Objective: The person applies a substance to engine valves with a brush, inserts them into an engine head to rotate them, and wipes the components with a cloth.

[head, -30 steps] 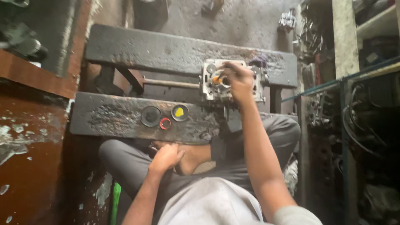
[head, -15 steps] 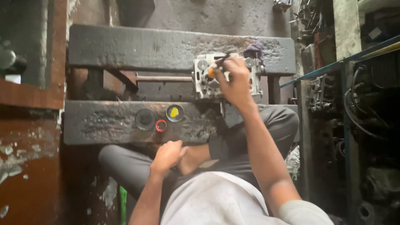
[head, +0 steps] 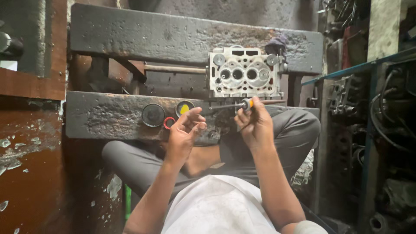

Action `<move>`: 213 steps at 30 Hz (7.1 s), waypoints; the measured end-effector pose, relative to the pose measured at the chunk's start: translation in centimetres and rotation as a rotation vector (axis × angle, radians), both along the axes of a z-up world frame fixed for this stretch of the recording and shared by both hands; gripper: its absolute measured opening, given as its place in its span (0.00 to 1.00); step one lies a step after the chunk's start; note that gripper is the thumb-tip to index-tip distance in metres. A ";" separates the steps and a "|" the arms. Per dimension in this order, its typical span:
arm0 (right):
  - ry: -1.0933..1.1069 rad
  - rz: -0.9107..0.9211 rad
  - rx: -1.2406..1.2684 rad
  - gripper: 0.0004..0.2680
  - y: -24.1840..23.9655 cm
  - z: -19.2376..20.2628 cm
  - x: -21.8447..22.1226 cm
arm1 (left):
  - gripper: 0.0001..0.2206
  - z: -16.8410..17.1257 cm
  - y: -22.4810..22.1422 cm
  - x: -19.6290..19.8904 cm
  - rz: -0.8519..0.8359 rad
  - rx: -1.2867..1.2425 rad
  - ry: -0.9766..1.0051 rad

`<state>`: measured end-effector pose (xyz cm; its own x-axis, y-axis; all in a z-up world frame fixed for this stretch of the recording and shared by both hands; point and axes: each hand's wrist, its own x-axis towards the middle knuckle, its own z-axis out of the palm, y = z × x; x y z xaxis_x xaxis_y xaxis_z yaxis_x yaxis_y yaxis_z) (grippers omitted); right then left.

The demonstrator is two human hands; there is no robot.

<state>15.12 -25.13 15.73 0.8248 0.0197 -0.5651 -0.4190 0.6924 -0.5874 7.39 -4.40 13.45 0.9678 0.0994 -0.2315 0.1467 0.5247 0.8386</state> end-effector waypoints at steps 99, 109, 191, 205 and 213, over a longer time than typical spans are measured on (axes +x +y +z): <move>-0.206 0.267 0.142 0.06 -1.8 -1.4 -2.4 | 0.10 3.2 0.9 -1.8 0.204 0.312 0.050; -0.879 0.322 -1.112 0.06 -2.1 0.4 -2.1 | 0.05 -0.5 2.0 0.9 0.006 1.281 -0.391; -0.050 0.782 0.293 0.17 -0.4 -2.4 -11.1 | 0.18 3.6 4.4 -5.7 -0.372 1.087 -0.594; -0.619 0.735 -0.090 0.20 -3.8 1.3 -7.7 | 0.13 3.5 6.1 -6.0 -0.386 0.953 -0.441; -0.516 1.008 -0.237 0.19 -0.3 1.1 -7.9 | 0.11 3.7 4.8 -3.9 -0.452 1.062 -0.663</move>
<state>7.22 -25.45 16.85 0.6285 0.7388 -0.2433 -0.3911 0.0298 -0.9199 3.47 0.43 17.20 0.8619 -0.4205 0.2834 -0.4592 -0.4104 0.7878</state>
